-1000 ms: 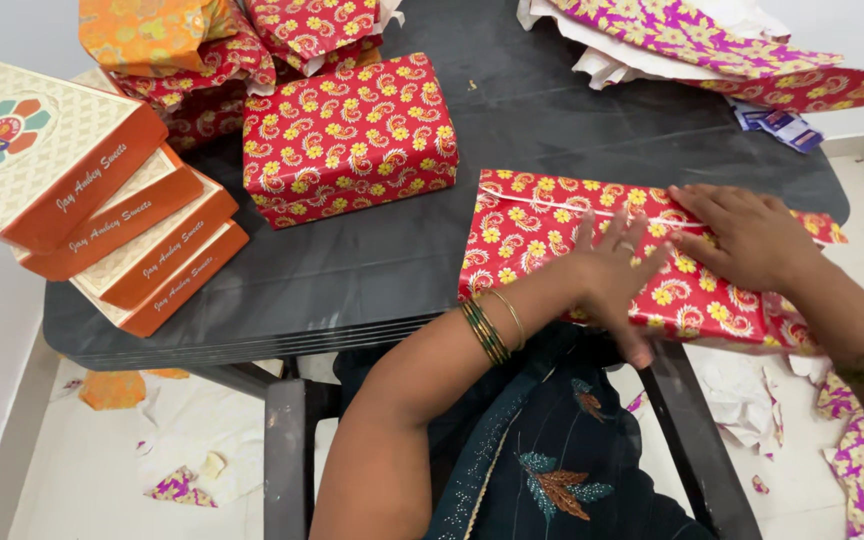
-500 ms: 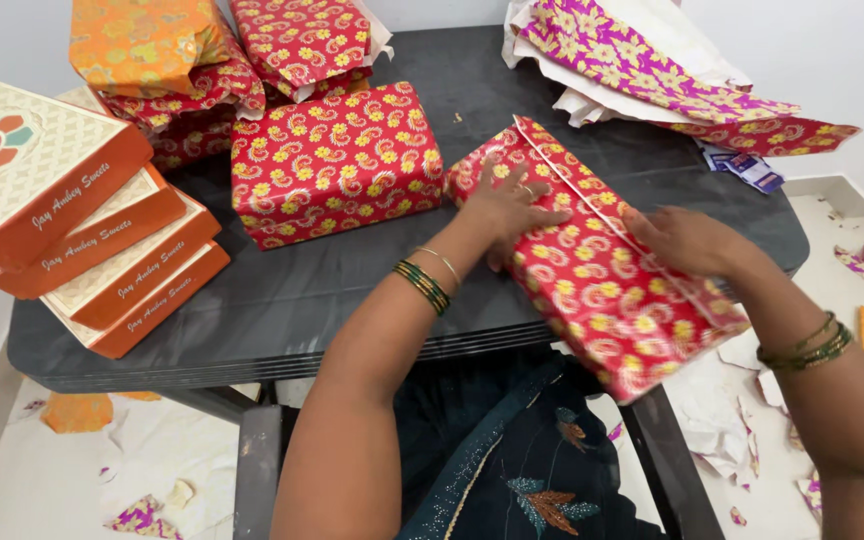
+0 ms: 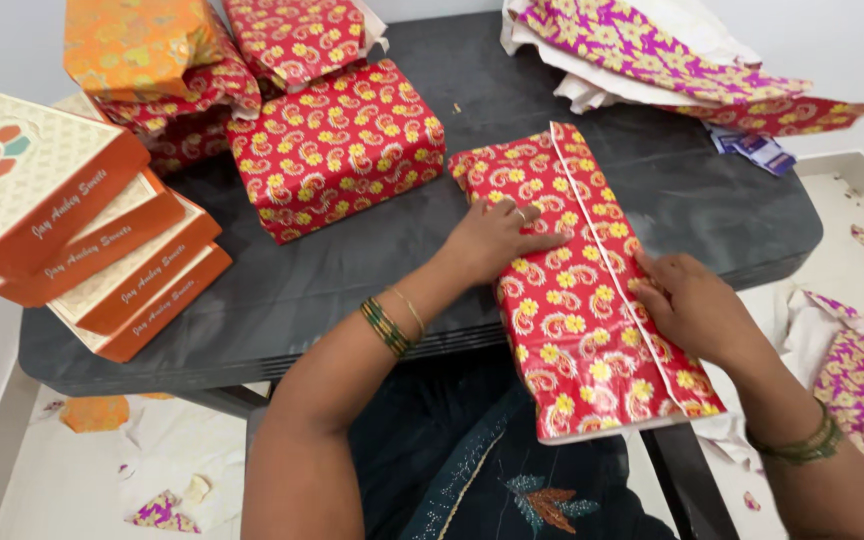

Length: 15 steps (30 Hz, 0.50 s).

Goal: The person wraps a rectangular box with red floral wrapping paper, folding the edges and smoothing the surface. They then place the wrapped box on the table and begin wrapping a second box in the same manner.

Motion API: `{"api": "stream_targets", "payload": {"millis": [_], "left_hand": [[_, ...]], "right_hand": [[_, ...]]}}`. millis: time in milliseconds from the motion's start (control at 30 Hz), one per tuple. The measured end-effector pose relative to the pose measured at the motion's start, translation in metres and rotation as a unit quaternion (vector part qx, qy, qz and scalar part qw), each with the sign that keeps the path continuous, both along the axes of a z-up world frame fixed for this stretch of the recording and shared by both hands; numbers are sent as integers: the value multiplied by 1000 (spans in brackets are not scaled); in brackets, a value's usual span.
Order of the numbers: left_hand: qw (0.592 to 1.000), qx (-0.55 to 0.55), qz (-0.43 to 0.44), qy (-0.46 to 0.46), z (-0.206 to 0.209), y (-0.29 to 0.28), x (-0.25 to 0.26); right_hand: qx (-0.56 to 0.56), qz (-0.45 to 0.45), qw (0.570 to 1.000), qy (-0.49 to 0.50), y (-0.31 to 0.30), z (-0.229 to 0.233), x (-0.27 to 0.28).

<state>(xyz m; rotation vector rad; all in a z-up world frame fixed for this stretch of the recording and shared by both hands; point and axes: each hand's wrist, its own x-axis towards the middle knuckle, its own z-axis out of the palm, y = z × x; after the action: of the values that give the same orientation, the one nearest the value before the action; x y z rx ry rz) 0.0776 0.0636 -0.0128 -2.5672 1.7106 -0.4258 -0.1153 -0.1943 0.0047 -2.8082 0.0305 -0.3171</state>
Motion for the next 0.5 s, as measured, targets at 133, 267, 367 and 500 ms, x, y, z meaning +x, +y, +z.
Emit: {"api": "stream_targets", "payload": {"millis": [133, 267, 367, 500], "left_hand": [[996, -51, -14, -75, -5, -10, 48], [983, -152, 23, -103, -15, -22, 91], [985, -155, 77, -6, -23, -20, 107], [984, -166, 61, -19, -29, -5, 93]], "right_hand": [[0, -9, 998, -59, 6, -4, 23], [-17, -73, 997, -15, 13, -1, 56], [-16, -80, 996, -37, 20, 0, 72], [45, -121, 990, -60, 29, 1, 67]]}}
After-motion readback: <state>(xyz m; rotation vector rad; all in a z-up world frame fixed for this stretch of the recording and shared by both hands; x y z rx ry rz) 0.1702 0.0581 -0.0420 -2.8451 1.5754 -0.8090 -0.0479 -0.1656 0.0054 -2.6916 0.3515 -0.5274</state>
